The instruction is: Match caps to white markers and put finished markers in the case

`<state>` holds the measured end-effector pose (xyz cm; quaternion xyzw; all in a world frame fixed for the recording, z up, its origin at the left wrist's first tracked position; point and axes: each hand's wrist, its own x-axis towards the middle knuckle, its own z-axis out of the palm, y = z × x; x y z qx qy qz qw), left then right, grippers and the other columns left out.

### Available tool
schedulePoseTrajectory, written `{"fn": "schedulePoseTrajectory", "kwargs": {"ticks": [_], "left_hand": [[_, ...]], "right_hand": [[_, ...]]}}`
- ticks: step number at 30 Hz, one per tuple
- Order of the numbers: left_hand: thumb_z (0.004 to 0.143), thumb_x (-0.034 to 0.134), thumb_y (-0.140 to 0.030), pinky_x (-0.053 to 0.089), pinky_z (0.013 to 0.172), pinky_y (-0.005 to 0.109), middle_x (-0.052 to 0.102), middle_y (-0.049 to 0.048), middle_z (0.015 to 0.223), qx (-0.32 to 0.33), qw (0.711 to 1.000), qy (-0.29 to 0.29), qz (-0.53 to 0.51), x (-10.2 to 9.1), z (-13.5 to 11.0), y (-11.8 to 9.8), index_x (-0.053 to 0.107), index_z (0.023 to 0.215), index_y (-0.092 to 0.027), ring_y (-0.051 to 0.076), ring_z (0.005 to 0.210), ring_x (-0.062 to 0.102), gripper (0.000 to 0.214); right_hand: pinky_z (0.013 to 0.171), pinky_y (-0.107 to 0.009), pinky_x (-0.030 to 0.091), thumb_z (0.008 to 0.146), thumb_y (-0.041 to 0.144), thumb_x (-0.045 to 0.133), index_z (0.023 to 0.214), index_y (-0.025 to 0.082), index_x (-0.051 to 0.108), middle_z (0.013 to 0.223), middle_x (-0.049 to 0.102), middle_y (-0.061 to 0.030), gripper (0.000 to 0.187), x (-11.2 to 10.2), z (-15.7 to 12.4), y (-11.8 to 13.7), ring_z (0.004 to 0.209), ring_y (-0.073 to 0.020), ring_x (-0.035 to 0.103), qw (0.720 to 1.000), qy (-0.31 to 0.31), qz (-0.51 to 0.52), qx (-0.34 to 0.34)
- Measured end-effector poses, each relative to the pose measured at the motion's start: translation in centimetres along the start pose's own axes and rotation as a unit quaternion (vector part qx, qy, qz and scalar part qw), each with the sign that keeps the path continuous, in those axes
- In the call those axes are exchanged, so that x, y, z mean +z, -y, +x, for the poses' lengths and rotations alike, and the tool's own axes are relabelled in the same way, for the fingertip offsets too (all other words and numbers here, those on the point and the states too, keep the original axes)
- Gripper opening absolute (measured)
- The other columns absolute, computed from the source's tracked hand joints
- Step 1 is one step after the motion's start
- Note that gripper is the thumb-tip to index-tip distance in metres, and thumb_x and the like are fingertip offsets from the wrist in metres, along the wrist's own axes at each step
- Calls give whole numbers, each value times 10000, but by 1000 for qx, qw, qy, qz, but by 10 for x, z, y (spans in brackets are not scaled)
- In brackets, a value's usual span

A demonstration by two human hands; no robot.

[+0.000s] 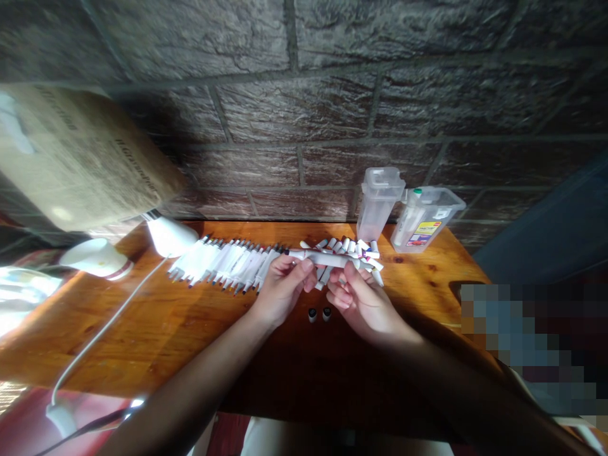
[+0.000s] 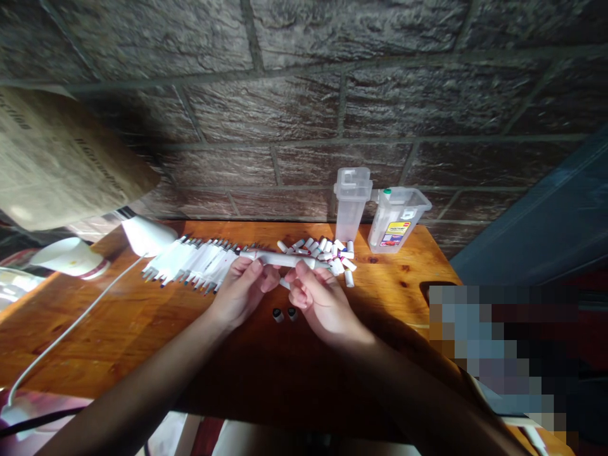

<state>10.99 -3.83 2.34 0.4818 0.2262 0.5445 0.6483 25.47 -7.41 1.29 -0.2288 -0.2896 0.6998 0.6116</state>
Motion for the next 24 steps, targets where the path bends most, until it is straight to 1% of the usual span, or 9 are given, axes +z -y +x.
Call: {"fn": "schedulePoseTrajectory", "kwargs": {"ticks": [2,5,7,10,15,18,19,22,24], "left_hand": [[754,802,-508,352,557,233,496,-50,480,-7,1000,1,3,-1,0,0,688,724,-133,60,479,423,393],[746,812,-499,365,562,227,540,-37,528,-21,1000,3,-18,-2,0,0,677,728,-135,57,490,431,389],[752,812,-484,386,575,228,560,-28,584,-37,998,4,-41,-1,0,0,681,760,-143,66,527,456,366],[791,780,-477,423,603,237,531,-26,611,-70,995,10,-70,1,0,0,679,803,-159,90,588,487,335],[805,769,-470,450,604,240,543,-19,616,-70,992,35,-96,1,-3,4,687,825,-180,101,595,499,302],[800,781,-443,472,612,242,572,-19,623,-76,991,42,-99,2,-4,4,721,917,-208,103,588,511,269],[795,787,-436,482,616,245,573,-24,624,-81,990,38,-105,2,-3,3,728,948,-222,102,580,509,270],[767,815,-422,488,598,224,550,-45,610,-94,986,-2,-141,0,3,-5,733,1001,-243,89,558,498,306],[775,816,-390,440,527,174,560,-55,628,-72,979,-52,-184,-5,10,-14,727,973,-231,60,529,476,270]], "right_hand": [[441,-181,271,783,452,814,744,156,712,723,620,8,316,0,0,-1,472,-10,326,1000,7,-11,-6],[436,-196,245,766,445,826,763,165,731,714,630,3,297,2,1,-1,471,-17,318,1000,10,-25,-15],[434,-206,224,752,431,839,756,173,727,711,640,3,281,5,1,-1,467,-20,317,999,-1,-28,-29],[432,-225,201,754,430,832,703,176,694,674,635,9,294,9,0,-2,450,-24,305,997,-14,-45,-58],[438,-245,221,821,421,773,702,180,667,644,610,17,289,11,-4,-3,455,-40,320,992,-4,-96,-85],[439,-239,250,799,426,790,787,193,676,673,620,20,259,13,-6,-3,465,-47,347,992,1,-98,-82],[441,-234,269,773,422,811,857,208,683,694,626,25,263,14,-6,-2,473,-51,364,992,4,-97,-77],[455,-216,336,708,360,863,1076,268,660,760,651,45,431,10,-3,7,501,-62,432,989,27,-133,-54],[472,-214,379,714,333,853,1079,263,667,781,673,41,415,-1,3,20,525,-73,483,975,35,-214,-54]]}}
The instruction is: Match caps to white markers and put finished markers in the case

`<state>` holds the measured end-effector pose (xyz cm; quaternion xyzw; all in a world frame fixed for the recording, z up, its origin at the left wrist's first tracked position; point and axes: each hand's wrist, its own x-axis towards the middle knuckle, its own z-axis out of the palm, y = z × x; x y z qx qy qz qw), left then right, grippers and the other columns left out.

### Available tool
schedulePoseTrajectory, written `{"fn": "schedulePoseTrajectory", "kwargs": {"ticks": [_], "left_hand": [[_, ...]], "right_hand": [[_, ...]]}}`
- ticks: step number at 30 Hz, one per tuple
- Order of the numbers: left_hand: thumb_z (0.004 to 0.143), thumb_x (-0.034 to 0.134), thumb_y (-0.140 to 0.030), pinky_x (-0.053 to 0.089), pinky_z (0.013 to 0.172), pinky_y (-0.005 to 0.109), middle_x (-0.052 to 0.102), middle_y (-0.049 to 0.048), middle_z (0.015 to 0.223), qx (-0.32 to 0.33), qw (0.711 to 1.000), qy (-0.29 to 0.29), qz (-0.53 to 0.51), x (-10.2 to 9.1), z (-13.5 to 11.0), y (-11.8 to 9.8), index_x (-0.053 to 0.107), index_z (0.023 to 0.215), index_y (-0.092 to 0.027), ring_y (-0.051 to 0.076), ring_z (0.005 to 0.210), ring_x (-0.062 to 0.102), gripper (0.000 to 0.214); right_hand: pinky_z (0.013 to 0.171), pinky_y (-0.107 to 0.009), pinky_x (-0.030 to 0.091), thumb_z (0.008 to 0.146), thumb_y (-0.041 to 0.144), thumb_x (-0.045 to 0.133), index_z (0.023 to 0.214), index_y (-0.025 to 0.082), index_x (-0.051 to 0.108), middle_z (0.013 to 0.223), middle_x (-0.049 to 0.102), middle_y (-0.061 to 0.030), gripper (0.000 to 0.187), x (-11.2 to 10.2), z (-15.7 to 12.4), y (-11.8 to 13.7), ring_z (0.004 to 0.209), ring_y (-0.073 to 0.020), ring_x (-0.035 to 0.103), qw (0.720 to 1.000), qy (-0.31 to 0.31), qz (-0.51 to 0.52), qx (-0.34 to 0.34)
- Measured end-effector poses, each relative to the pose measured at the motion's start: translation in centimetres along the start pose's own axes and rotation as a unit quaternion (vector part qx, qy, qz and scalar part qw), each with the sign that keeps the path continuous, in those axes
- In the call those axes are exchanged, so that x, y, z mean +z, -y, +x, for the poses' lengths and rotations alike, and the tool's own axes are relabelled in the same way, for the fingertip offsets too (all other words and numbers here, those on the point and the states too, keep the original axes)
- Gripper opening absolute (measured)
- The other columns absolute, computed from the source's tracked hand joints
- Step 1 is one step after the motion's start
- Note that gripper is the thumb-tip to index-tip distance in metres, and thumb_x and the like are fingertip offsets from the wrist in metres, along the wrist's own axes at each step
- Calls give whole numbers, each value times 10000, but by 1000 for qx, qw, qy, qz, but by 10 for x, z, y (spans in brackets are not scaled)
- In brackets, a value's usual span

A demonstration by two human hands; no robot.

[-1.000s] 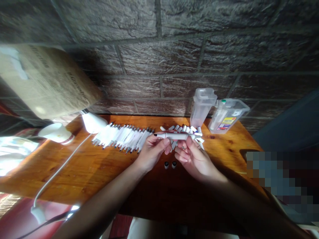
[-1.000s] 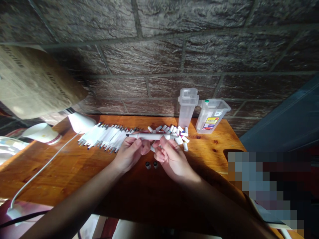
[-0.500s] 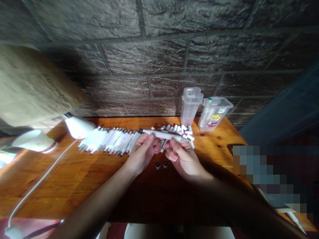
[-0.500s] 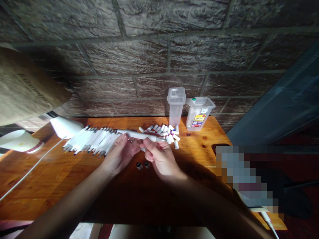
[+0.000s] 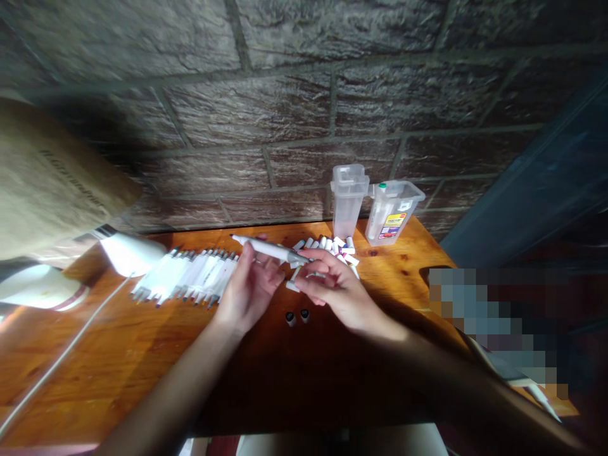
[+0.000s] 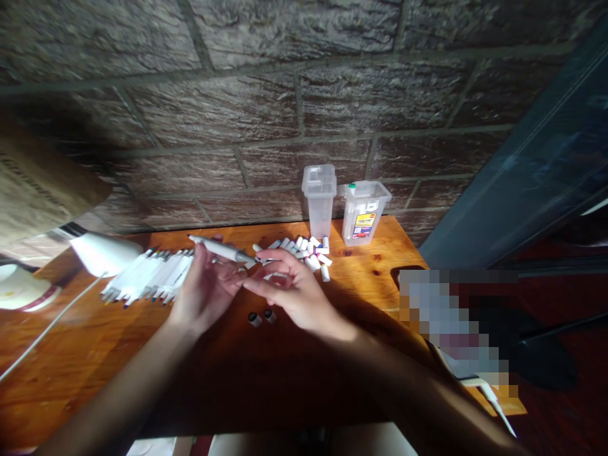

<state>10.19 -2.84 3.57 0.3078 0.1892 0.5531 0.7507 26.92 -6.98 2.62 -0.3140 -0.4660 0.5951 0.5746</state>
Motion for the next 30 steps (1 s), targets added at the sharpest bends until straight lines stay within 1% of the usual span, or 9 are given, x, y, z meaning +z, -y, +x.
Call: {"fn": "schedulePoseTrajectory", "kwargs": {"ticks": [1,3,6,10,12,17,20,24,30], "left_hand": [[812,787,-366,427,509,165,589,-50,664,19,999,-23,-20,-1,3,-6,719,927,-212,48,524,474,204],[907,684,-337,441,522,171,585,-45,643,40,997,-56,-46,-5,8,-19,693,840,-190,52,534,501,161],[993,535,-320,444,523,178,623,-25,668,52,994,-76,-60,-9,12,-34,680,854,-176,56,535,513,246],[983,488,-241,430,501,170,684,-2,733,49,991,-102,-70,-10,15,-38,675,878,-168,63,550,540,227],[956,490,-211,438,500,175,687,1,726,44,990,-115,-69,-10,17,-37,678,902,-160,72,552,555,202],[872,559,-188,467,519,189,662,-8,693,25,992,-117,-40,-12,19,-33,683,970,-149,90,560,586,163],[836,573,-160,476,532,183,673,-13,717,16,993,-118,-26,-13,19,-31,680,1014,-164,88,572,597,207],[814,560,-136,505,555,182,679,-1,728,-2,994,-106,-11,-13,19,-27,670,1075,-145,89,578,611,284],[810,566,-133,563,687,188,710,13,779,-17,995,-95,27,-13,18,-24,656,1157,-143,107,710,689,358]], "right_hand": [[491,-219,406,729,338,836,1033,241,688,798,686,26,351,-10,4,4,555,-84,520,998,-8,-61,-7],[555,-238,456,767,357,794,919,199,718,843,721,-14,232,-34,13,10,639,-113,581,977,-74,-189,-60],[654,-283,506,840,314,696,940,174,755,865,759,-48,182,-70,25,17,681,-149,626,910,-132,-386,-76],[736,-315,537,853,199,614,994,174,781,919,791,-65,220,-97,30,23,706,-183,687,811,-106,-575,-27],[775,-311,544,840,173,612,989,184,788,941,799,-61,232,-103,30,27,756,-195,718,782,-87,-618,-2],[728,-271,536,835,261,659,897,205,798,847,798,-30,162,-110,27,34,763,-193,731,754,-34,-654,50],[697,-263,518,845,293,660,890,200,795,851,793,-36,170,-108,27,33,771,-192,726,745,-39,-664,52],[697,-273,498,853,296,654,893,208,790,879,790,-43,166,-100,27,26,768,-194,715,732,-46,-679,21],[651,-296,451,893,314,607,742,222,728,745,758,-44,215,-84,24,20,687,-197,683,704,-29,-708,41]]}}
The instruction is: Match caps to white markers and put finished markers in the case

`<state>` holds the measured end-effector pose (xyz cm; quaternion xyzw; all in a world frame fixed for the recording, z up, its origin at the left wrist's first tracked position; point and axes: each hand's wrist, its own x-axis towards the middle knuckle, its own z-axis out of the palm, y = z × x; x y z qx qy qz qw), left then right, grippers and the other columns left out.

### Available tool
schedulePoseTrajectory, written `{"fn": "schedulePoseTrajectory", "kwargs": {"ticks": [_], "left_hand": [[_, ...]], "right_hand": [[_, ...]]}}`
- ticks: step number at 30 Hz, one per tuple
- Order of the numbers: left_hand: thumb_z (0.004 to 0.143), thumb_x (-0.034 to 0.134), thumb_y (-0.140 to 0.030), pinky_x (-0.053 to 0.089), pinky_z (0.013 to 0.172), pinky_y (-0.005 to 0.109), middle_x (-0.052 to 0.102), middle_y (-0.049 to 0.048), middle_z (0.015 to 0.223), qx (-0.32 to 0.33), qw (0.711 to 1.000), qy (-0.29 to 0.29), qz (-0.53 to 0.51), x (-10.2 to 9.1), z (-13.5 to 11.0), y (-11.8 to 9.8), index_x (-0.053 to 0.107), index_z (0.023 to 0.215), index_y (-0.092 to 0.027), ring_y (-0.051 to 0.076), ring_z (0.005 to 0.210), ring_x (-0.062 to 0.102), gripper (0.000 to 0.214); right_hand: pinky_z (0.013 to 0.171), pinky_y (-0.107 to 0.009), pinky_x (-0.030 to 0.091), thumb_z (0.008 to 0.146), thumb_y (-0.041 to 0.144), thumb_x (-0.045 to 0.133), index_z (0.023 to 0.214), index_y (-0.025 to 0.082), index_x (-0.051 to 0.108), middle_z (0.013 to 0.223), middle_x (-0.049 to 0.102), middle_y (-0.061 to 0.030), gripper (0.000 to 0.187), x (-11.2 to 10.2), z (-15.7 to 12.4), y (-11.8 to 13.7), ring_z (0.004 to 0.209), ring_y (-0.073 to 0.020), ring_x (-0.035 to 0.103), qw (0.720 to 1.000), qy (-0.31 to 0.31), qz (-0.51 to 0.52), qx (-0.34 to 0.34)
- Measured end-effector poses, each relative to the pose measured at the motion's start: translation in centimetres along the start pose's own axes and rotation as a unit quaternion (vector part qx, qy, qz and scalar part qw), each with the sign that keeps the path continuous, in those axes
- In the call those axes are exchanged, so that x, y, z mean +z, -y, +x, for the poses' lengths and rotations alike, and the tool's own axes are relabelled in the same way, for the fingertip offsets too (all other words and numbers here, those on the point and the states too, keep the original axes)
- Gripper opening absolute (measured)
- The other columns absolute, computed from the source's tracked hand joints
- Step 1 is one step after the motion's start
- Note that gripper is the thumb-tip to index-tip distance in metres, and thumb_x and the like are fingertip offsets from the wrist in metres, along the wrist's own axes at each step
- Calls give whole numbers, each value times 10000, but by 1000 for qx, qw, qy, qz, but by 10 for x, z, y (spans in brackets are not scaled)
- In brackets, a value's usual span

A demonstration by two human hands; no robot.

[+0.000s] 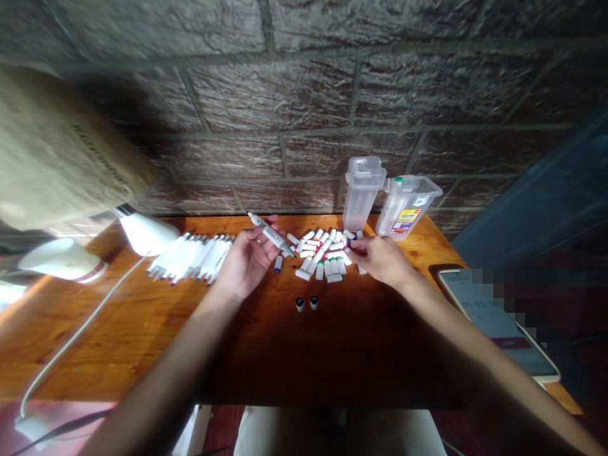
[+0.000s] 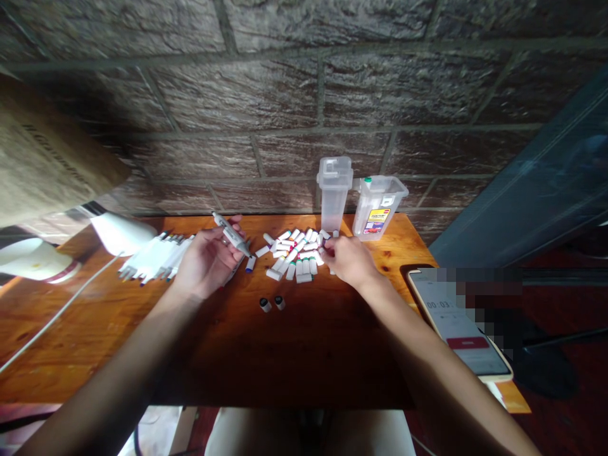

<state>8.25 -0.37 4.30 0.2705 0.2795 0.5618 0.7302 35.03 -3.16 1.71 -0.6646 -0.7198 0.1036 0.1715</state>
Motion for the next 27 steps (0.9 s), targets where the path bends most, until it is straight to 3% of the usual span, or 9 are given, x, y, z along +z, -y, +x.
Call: {"fn": "schedulePoseTrajectory", "kwargs": {"ticks": [7,10,14,17,21,27], "left_hand": [[797,615,-130,570,708,211,736,22,835,2,999,15,44,-5,3,3,659,1156,-143,120,736,705,362],[793,621,-123,570,696,207,748,27,888,3,999,19,42,-7,4,4,663,1135,-143,117,745,712,346],[776,645,-117,576,658,210,750,20,899,4,999,24,39,-7,4,4,666,1100,-131,113,718,706,325],[762,659,-101,571,625,208,751,23,904,6,998,35,43,-6,3,4,671,1081,-127,111,701,698,320],[774,663,-89,581,674,223,760,44,942,8,996,59,62,-6,1,5,682,1079,-138,118,726,706,309],[786,688,-112,577,716,240,764,66,1010,1,993,79,85,-7,0,7,690,1134,-154,126,751,711,350]], "right_hand": [[662,-290,470,847,250,656,766,226,740,790,768,-43,119,0,1,2,728,-206,691,1000,7,29,11],[680,-297,488,852,254,653,861,200,765,865,773,-62,124,-3,2,-3,749,-212,687,996,-12,83,7],[684,-297,501,911,321,604,1075,150,732,1019,726,-94,269,-7,-1,0,746,-182,654,970,-56,229,-55],[625,-285,469,935,378,603,1150,179,684,908,643,-45,304,-9,-8,14,651,-138,569,942,-73,299,-132],[608,-281,435,919,348,660,1112,228,694,793,525,-1,230,-14,-20,37,645,-134,508,913,-96,341,-201],[604,-305,440,900,316,688,1081,261,726,899,599,-39,194,-24,-29,49,644,-139,480,900,-103,360,-225]]}}
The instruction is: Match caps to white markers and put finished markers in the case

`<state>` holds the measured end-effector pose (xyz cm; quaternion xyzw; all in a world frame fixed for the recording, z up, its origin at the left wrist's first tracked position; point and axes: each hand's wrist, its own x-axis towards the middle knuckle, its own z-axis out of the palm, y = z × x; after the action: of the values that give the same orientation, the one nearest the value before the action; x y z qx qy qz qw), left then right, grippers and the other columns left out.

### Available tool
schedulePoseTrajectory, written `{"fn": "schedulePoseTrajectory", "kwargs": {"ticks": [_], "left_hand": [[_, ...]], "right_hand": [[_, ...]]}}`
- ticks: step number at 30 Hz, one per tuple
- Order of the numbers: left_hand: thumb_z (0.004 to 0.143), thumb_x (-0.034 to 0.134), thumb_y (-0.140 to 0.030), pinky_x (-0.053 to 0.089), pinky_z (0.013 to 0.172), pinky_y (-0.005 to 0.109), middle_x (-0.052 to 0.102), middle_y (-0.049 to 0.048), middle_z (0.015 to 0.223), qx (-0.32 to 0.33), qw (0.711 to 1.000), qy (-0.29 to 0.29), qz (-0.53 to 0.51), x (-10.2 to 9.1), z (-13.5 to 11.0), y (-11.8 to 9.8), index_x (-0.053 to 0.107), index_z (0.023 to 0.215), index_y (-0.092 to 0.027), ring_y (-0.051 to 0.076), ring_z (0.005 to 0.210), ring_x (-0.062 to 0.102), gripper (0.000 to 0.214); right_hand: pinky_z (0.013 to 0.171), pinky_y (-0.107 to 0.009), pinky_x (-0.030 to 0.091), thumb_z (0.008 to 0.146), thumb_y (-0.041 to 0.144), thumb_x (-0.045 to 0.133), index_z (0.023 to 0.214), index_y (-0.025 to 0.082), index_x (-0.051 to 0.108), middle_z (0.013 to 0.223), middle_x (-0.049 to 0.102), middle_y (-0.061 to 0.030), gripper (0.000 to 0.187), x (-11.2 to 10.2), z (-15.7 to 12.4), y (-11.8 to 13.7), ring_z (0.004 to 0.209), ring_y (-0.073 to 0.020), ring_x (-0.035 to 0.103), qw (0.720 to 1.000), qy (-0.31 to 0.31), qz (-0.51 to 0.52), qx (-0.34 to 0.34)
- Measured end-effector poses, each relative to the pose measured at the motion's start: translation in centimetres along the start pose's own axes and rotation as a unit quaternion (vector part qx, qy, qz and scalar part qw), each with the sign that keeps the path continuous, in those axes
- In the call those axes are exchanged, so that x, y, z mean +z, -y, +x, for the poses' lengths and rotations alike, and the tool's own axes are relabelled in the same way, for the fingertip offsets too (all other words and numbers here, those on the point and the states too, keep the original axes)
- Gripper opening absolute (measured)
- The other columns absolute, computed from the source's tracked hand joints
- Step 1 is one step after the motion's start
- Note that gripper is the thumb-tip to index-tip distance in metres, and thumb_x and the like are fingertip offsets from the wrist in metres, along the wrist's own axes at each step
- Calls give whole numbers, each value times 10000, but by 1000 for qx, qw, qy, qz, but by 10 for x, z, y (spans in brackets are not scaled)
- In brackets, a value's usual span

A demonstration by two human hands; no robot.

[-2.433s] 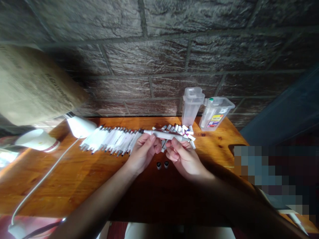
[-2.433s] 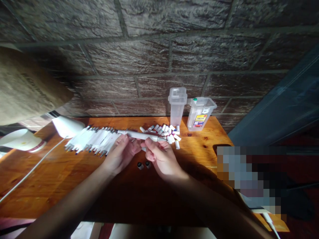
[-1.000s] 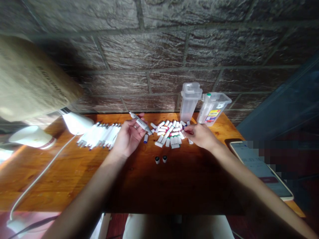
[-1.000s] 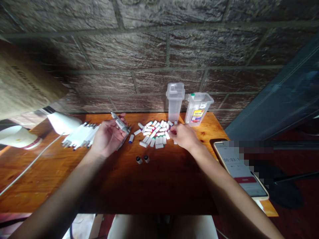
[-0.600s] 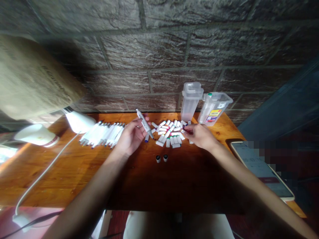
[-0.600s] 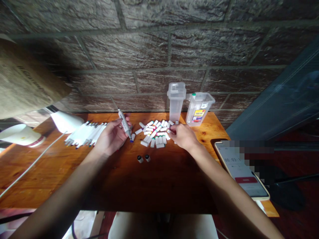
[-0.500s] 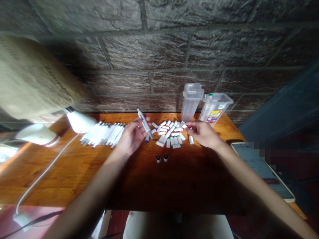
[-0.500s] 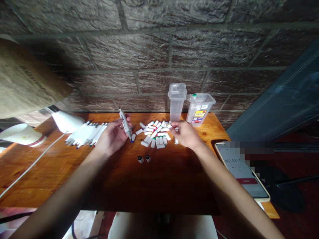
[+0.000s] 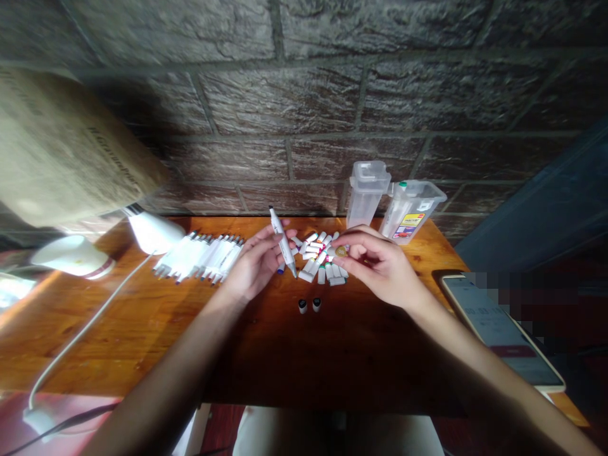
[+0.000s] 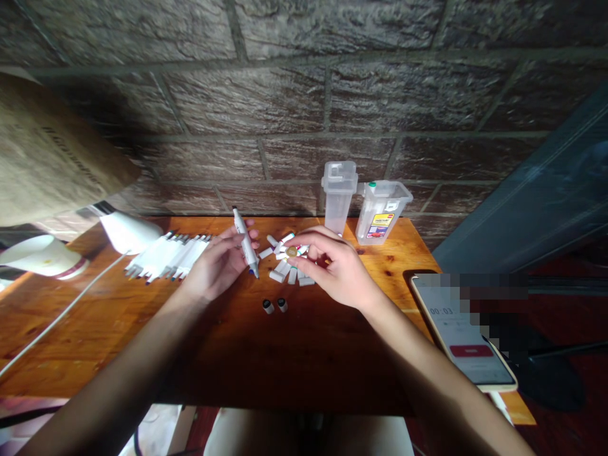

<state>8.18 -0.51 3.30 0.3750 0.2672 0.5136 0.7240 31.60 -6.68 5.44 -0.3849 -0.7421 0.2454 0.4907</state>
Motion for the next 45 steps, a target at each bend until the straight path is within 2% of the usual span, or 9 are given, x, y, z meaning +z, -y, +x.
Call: {"fn": "schedulePoseTrajectory", "kwargs": {"ticks": [4,7,11,21,31,35,38,42,45], "left_hand": [[779,710,-122,571,736,242,769,78,1013,-2,1000,9,7,0,-1,1,712,1084,-148,131,759,713,306],[786,716,-127,572,747,239,772,85,1023,3,1000,17,16,0,-1,2,724,1061,-147,131,770,715,276],[794,716,-127,572,743,224,773,83,1019,6,1000,22,22,-1,-1,3,729,1069,-152,127,783,716,277],[803,704,-136,576,777,258,770,96,1043,3,999,12,38,-3,0,4,723,1126,-156,142,784,718,325],[808,687,-120,575,764,248,774,96,1027,6,999,15,44,-2,-1,5,726,1126,-151,139,782,717,322],[812,682,-118,574,736,239,773,89,1005,5,999,16,42,-4,1,4,727,1122,-149,138,772,715,315],[804,680,-104,575,703,232,768,71,964,12,999,18,30,-6,2,2,729,1112,-149,134,754,710,315],[797,687,-105,574,707,233,771,71,970,14,999,21,35,-7,3,2,726,1117,-148,130,746,708,325],[800,703,-134,572,771,252,775,90,1025,9,998,23,56,-7,2,5,725,1121,-149,151,815,726,321]], "right_hand": [[628,-309,465,886,326,699,1044,247,725,1061,656,-72,179,0,-2,-3,676,-140,524,1000,-1,19,11],[588,-282,435,846,354,742,1009,224,707,907,677,-35,211,3,-3,-7,629,-128,524,999,14,29,44],[648,-278,462,820,350,758,1080,218,704,855,690,-14,297,7,-5,-15,707,-150,580,994,82,-5,74],[586,-245,382,767,308,812,747,198,693,655,672,36,163,8,-7,-23,597,-123,584,950,268,-129,96],[578,-287,367,674,421,874,755,224,713,737,719,-5,267,25,-14,-25,674,-182,626,933,261,-213,124],[614,-297,414,651,359,894,817,236,744,733,739,7,256,7,-10,-23,682,-193,658,929,290,-192,127],[666,-291,466,767,322,818,904,223,763,808,772,-1,177,-11,-3,-23,715,-185,690,940,290,-126,125],[760,-293,485,919,258,664,906,204,768,896,785,-31,118,-1,3,-30,780,-175,699,973,162,-158,46],[852,-324,483,932,288,655,922,193,773,936,768,-66,151,27,5,-39,903,-209,688,967,150,-199,-58]]}}
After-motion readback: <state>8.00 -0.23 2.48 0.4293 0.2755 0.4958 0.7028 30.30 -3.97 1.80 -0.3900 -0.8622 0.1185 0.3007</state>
